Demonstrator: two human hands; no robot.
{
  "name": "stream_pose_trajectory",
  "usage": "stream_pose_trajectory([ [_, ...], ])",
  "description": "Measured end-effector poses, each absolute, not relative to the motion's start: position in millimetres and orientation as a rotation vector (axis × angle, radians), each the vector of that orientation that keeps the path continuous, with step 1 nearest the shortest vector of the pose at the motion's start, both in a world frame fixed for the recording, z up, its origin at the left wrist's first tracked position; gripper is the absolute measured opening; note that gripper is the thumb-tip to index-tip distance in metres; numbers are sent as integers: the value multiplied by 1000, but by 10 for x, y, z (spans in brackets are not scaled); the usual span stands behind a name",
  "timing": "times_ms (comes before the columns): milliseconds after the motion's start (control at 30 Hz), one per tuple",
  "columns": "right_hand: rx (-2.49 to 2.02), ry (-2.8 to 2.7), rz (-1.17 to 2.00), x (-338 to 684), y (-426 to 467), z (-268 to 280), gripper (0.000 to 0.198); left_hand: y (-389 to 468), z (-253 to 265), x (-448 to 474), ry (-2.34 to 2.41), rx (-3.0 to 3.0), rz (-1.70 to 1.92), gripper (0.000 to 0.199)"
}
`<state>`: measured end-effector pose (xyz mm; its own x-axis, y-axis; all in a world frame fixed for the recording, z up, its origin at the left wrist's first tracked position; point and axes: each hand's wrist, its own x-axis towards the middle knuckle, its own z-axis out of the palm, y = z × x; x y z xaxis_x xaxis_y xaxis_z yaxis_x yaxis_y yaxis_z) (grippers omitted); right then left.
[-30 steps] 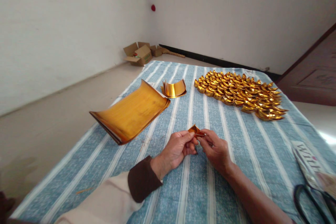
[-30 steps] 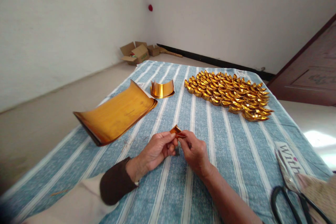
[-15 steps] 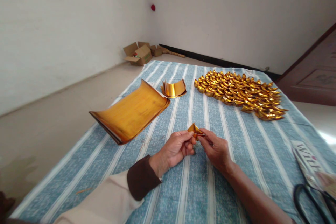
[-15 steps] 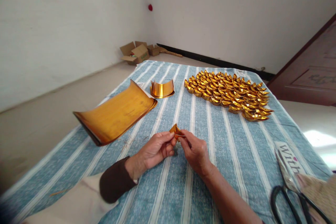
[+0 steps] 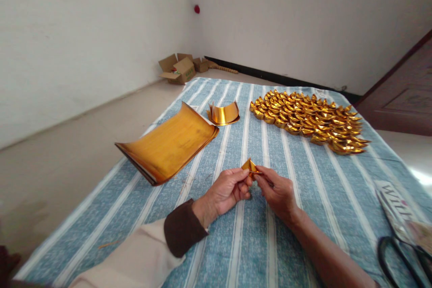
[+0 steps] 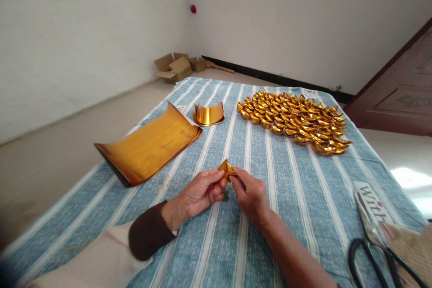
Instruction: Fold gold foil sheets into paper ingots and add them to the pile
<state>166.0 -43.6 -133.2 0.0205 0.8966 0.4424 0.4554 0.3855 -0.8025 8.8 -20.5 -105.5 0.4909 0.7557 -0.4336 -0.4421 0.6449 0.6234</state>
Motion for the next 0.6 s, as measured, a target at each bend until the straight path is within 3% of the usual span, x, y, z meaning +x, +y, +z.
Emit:
stream_pose_trajectory([
  [600, -1220, -1569, 632, 1655, -437, -1345, 18, -224, -1095, 81, 752, 505, 729, 16],
])
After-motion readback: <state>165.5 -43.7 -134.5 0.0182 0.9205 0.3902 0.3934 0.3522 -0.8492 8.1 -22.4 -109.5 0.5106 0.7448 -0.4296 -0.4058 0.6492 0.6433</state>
